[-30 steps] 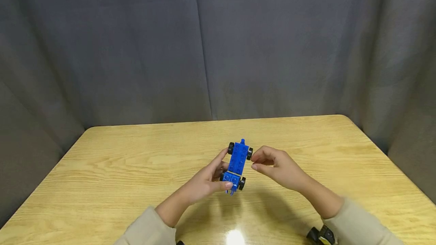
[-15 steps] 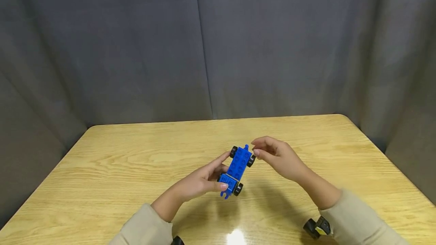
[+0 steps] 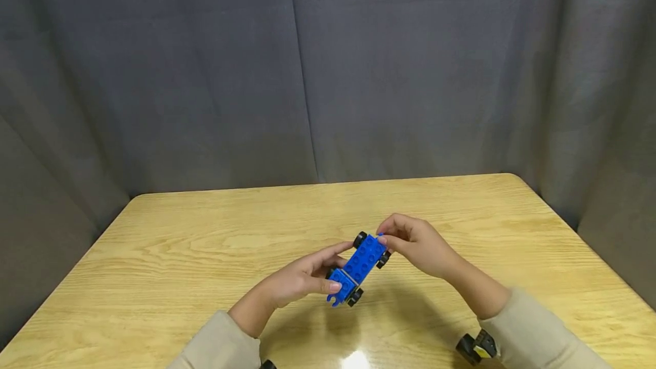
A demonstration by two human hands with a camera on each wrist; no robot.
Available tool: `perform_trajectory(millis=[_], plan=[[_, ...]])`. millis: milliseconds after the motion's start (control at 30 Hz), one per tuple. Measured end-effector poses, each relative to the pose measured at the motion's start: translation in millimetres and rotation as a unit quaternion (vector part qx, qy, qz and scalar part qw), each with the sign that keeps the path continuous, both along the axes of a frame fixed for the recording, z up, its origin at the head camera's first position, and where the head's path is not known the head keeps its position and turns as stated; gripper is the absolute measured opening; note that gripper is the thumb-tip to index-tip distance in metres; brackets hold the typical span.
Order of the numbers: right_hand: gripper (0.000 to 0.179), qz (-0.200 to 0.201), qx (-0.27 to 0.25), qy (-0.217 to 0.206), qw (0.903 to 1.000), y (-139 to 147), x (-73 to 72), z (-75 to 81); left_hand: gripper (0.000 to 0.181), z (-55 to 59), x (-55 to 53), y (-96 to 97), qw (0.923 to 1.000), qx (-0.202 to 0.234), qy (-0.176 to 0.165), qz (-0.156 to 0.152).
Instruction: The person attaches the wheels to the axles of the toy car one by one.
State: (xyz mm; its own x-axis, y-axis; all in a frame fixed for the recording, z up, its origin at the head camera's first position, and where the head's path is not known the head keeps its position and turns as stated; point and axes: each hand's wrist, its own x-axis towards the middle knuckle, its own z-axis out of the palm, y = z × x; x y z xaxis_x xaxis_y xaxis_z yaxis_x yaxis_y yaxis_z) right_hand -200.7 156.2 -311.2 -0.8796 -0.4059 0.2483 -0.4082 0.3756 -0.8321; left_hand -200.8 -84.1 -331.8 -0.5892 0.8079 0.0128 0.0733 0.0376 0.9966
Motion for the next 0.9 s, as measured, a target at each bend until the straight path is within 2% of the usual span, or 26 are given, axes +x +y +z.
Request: perform_trajectory(millis=[233,467,733,900], plan=[[0.011,0.021,-0.042,-0.033,0.9983,0,-1.7,-10.7,0.05,-10.7,-4.7,-5.1,0.9997,0.014,0.011,0.016],[0.011,0.013,-0.066,-0.043,0.9968,2,-4.5,-12.6,0.039,-9.0,-9.4,-6.2,0.9976,0.004,0.026,0.064],[0.009,-0.023,-0.074,-0.064,0.995,3,-4.0,-17.0,0.043,-12.2,-11.8,-2.4,0.9919,0.02,-0.03,0.122],[0.009,-0.038,-0.09,-0.075,0.9923,3,-4.9,-20.2,0.043,-15.0,-14.7,-1.9,0.9857,0.033,-0.045,0.159]])
